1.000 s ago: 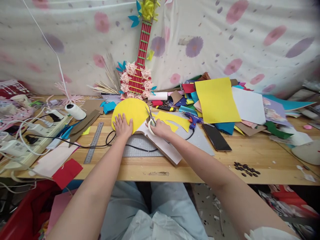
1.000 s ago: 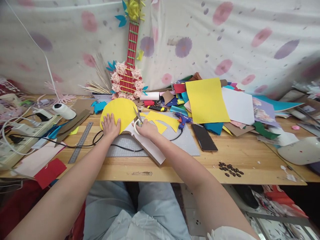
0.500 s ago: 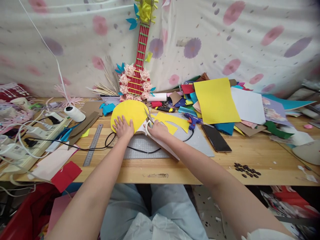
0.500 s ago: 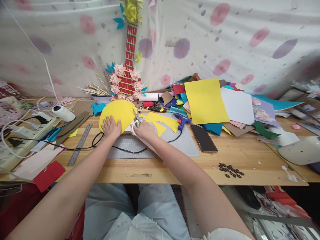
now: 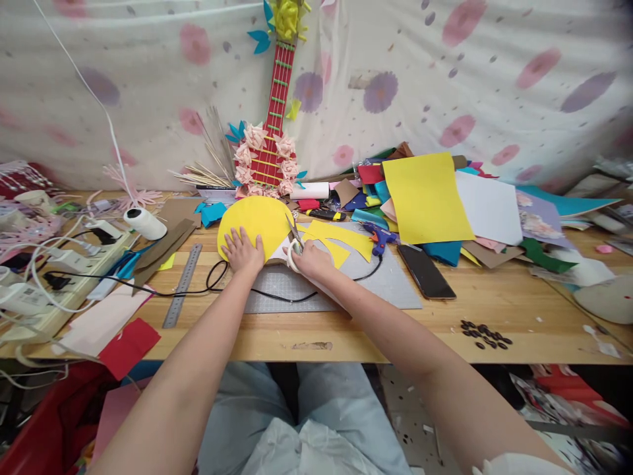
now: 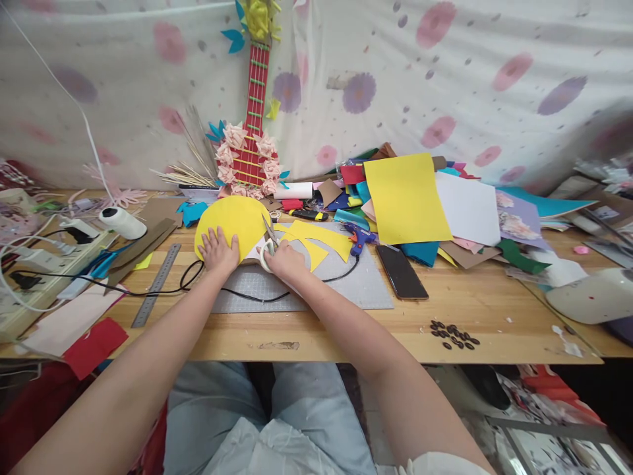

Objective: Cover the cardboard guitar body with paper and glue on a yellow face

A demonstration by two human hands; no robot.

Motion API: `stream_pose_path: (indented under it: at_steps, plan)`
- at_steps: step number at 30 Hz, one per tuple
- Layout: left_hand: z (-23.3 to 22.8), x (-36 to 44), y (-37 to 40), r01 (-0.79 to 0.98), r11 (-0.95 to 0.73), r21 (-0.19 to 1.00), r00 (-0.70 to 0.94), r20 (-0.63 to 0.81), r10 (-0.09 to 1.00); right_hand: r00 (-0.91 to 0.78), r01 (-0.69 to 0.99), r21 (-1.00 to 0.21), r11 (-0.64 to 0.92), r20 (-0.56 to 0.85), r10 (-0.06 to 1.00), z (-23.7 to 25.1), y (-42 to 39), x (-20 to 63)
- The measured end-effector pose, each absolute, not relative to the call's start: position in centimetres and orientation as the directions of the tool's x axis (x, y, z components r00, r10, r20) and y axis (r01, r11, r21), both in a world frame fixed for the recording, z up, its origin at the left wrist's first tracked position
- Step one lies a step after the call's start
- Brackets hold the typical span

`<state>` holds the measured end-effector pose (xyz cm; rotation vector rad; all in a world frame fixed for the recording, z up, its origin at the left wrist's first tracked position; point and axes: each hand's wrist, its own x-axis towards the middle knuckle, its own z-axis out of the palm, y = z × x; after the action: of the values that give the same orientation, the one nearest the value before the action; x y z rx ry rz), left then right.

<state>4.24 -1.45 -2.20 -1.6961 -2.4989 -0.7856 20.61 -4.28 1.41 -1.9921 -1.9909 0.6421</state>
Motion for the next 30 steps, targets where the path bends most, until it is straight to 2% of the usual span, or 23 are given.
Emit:
stream_pose_path:
  at_steps: [18, 25, 30]
  plan:
    - [-2.4, 4.1, -1.3, 0.888, 0.302, 0.348, -0.407, 0.287, 0.867, -0.048, 0.867, -0.499, 0.007, -0.069, 0.996, 0.0, -3.9, 20.3]
    - [-2.2, 4.2, -1.4, 0.890, 0.314, 0.330, -0.407, 0.271, 0.872, -0.033, 0.884, -0.467, -0.014, -0.092, 0.995, 0.3, -3.9, 20.2]
    - [-2.2, 4.2, -1.4, 0.889, 0.313, 0.334, -0.407, 0.266, 0.874, -0.047, 0.873, -0.488, -0.011, -0.106, 0.993, 0.6, -3.9, 20.4]
